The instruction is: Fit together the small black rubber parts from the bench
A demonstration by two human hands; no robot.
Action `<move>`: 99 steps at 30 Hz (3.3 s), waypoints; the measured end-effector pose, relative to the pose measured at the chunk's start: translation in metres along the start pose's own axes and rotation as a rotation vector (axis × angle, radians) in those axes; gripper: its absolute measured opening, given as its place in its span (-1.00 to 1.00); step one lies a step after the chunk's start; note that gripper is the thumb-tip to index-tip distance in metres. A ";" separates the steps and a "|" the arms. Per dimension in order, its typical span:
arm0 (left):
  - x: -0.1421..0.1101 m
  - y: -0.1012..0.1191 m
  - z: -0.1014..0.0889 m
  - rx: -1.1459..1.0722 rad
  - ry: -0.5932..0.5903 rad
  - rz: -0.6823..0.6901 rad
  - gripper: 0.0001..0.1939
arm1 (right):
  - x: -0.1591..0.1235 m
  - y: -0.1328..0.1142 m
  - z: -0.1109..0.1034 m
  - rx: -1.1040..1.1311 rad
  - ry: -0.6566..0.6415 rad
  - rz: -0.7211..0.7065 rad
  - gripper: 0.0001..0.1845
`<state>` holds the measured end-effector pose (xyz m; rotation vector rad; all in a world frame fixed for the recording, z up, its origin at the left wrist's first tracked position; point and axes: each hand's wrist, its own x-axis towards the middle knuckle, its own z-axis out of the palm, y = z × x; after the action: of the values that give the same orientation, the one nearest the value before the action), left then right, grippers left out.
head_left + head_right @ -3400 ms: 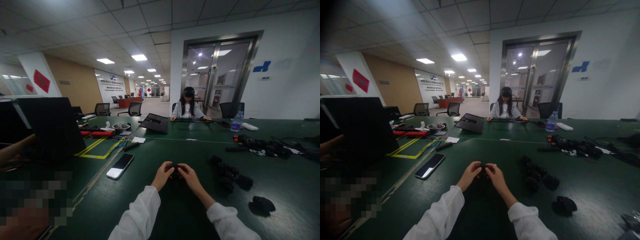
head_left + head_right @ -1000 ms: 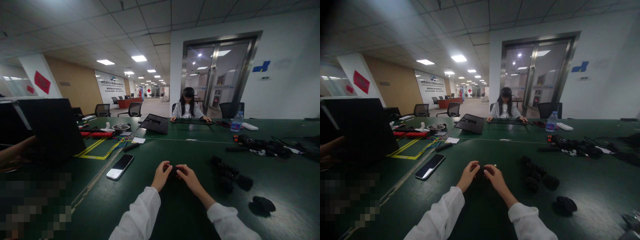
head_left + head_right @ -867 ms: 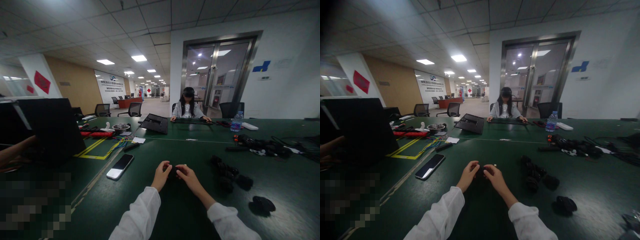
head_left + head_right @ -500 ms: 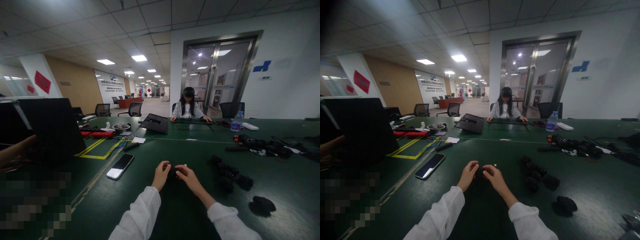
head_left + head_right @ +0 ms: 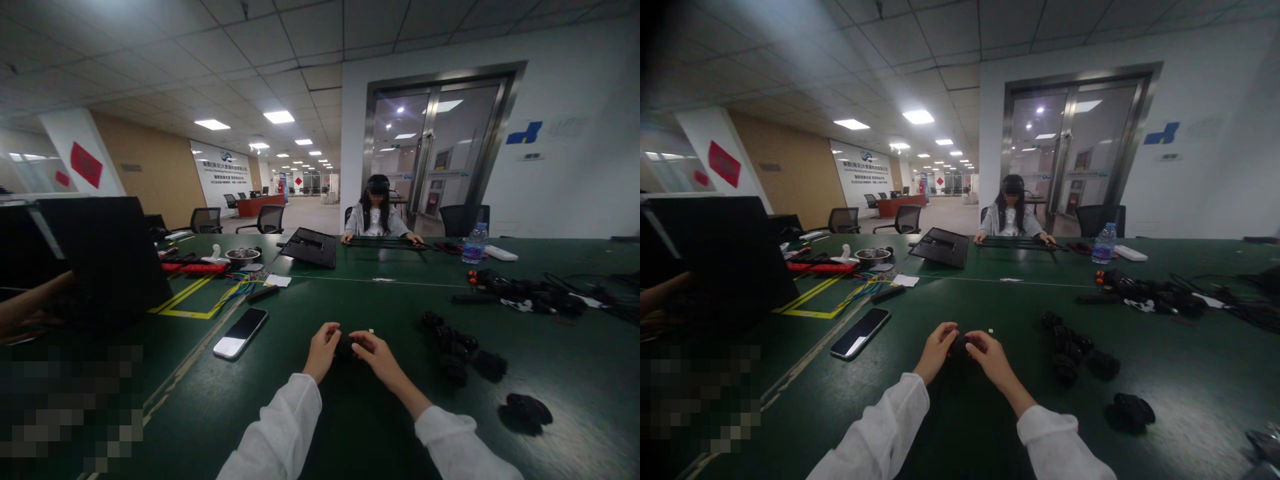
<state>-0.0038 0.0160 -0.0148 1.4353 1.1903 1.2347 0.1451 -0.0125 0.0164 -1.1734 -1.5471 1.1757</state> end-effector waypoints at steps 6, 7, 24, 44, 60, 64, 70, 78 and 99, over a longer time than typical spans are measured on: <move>-0.002 0.003 -0.001 0.008 -0.010 0.026 -0.74 | -0.003 -0.004 0.001 0.008 0.013 0.009 -0.74; -0.002 0.004 -0.001 0.010 -0.012 0.031 -0.74 | -0.003 -0.005 0.001 0.009 0.018 0.013 -0.74; -0.002 0.003 0.000 -0.036 -0.061 0.028 -0.77 | 0.005 0.009 -0.002 0.055 0.092 -0.012 -0.69; -0.006 0.004 0.001 0.028 -0.142 0.083 -0.61 | 0.007 0.013 -0.004 0.088 0.131 0.004 -0.70; -0.003 0.001 0.000 0.133 0.029 0.172 -0.65 | 0.004 0.003 -0.002 0.096 0.130 0.015 -0.71; -0.003 0.000 0.000 0.121 0.023 0.152 -0.65 | 0.003 0.003 -0.002 0.078 0.106 -0.008 -0.72; -0.004 0.000 -0.001 0.092 0.015 0.121 -0.64 | 0.001 0.003 -0.001 0.067 0.073 -0.016 -0.72; -0.002 0.002 0.000 0.052 0.035 0.006 -0.64 | 0.001 0.003 -0.001 0.056 0.027 -0.012 -0.71; -0.006 0.010 -0.003 0.036 -0.032 0.073 -0.65 | 0.001 0.003 -0.001 0.038 0.055 -0.033 -0.73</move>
<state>-0.0056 0.0089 -0.0058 1.5312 1.1526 1.2415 0.1464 -0.0105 0.0141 -1.1418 -1.4917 1.1372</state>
